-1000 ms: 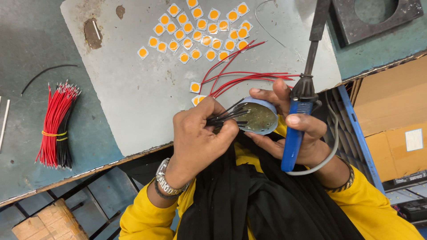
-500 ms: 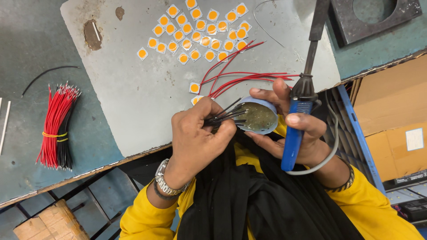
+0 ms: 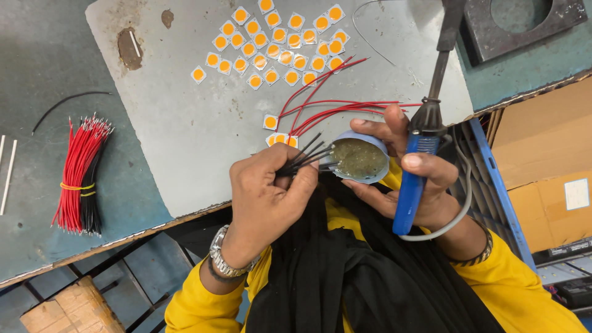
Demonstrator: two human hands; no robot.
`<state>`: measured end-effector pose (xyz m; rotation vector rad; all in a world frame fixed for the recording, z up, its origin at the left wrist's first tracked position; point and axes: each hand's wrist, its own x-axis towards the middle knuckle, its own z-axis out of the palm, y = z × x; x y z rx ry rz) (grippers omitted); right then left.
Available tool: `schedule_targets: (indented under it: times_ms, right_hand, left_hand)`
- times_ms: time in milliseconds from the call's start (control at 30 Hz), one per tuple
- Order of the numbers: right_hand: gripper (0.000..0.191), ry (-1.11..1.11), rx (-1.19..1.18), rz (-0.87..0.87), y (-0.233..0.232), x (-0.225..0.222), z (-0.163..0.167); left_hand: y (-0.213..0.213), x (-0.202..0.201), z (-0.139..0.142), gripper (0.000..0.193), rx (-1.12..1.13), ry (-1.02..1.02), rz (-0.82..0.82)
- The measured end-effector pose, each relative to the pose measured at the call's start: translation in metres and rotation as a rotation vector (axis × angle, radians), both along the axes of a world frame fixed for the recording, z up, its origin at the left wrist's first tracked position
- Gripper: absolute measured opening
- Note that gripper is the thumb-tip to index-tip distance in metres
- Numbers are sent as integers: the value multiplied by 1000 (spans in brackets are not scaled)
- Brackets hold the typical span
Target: The person strips the insulation from the ends of black wires with pliers, dips the stripped ends into a container of flux or solder paste, and uses a soldering iron to solder the wire ends onto the pads of small square LED modules on the workbench, repeating for several modules before gathering the finished wired LEDs.
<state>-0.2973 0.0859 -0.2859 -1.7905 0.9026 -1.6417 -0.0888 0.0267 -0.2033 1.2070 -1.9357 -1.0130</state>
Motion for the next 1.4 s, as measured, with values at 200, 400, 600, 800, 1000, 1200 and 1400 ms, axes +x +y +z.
schedule_targets:
  times_ms: [200,400,600,800,1000,1200,1400]
  right_hand:
    - [90,6,7,-12,0,-1,2]
    - [92,25,2,-32,-2,-1,4]
    - [91,3,13,-20,2,2,3]
    - [93,-1,10,-1,3,4,3]
    - [92,2,7,1,2,4,5]
    - [92,9,11,14,1,3,7]
    - [92,23,12,14,1,1,6]
  left_hand:
    - [0,1,5,22,-24,-26,-8]
    - [0,3,8,16,20,-4,-8]
    - [3,1,4,18,-13,-33,21]
    - [2,-4,2,17,-55,-48,24]
    - [0,-6,1,17,-91,-58,30]
    - [-1,-7,0,17,-97,-56,17]
    - [0,-7,0,17,-113,-50,3]
